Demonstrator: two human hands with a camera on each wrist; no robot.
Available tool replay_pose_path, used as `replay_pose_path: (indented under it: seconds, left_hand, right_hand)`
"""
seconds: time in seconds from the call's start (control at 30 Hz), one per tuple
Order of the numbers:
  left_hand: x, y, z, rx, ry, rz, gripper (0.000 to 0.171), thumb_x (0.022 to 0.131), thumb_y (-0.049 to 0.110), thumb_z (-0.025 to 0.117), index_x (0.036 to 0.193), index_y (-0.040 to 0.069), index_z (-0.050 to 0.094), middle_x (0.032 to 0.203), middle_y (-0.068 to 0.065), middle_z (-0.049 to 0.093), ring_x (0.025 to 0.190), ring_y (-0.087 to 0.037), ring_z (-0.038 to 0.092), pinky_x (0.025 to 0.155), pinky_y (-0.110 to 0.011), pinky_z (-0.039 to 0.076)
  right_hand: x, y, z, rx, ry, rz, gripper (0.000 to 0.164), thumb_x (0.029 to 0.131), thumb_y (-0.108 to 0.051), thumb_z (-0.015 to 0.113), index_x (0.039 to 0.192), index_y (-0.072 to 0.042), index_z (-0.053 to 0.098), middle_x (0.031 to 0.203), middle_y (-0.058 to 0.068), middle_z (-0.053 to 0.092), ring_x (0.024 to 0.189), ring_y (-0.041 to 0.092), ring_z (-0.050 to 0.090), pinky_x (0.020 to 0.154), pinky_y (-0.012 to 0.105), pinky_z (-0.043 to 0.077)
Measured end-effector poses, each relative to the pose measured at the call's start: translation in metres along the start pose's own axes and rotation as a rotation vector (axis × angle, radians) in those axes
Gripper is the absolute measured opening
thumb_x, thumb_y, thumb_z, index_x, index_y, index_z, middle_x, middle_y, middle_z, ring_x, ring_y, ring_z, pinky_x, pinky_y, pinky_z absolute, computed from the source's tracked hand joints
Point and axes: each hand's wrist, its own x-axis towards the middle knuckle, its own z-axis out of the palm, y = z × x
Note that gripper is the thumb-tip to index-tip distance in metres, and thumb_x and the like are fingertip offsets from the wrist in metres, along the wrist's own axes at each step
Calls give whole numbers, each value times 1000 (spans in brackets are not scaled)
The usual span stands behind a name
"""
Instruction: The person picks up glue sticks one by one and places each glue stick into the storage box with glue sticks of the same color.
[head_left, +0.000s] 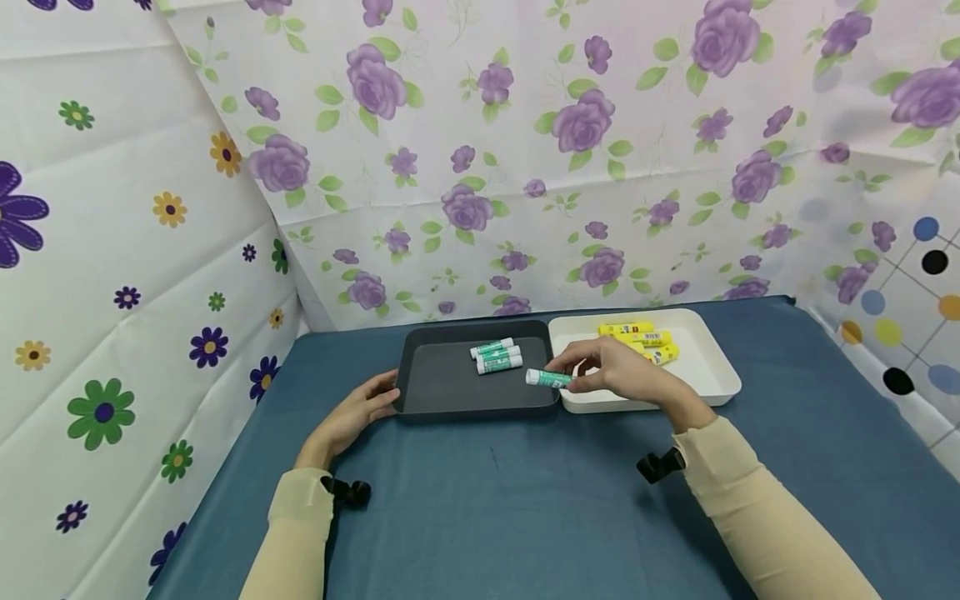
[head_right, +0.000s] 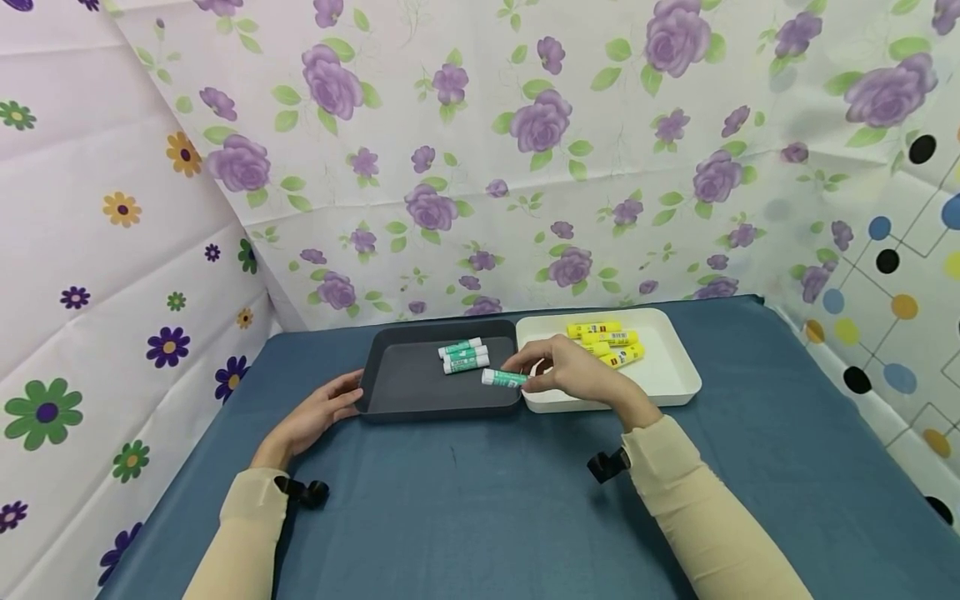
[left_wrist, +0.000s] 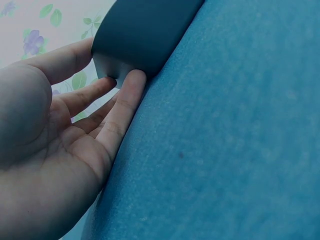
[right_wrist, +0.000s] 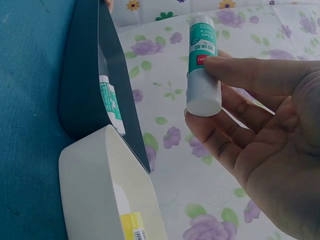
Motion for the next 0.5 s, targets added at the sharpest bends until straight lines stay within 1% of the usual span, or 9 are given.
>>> replay_pose_path:
  seconds: [0.27,0.5]
  left_hand:
    - [-1,0,0,-7,7,-4,67,112,29,53,167,9,21,161,-23,31,147,-40,35,121,-56,35]
    - [-1,1,0,-13,7,-12,67,112,29,54,167,8,21,162,-23,30,149,-40,33,121,-56,35]
  right_hand:
    - [9,-7,-5,-47,-19,-8,29,96,-10,74,124,-15,78,109,3,74,93,26,66,72,35,56]
    - [21,-8,-8,-54,-39,-22,29,96,-5,74,123,-14,79,106,2,73,96,25,65,72,37,56]
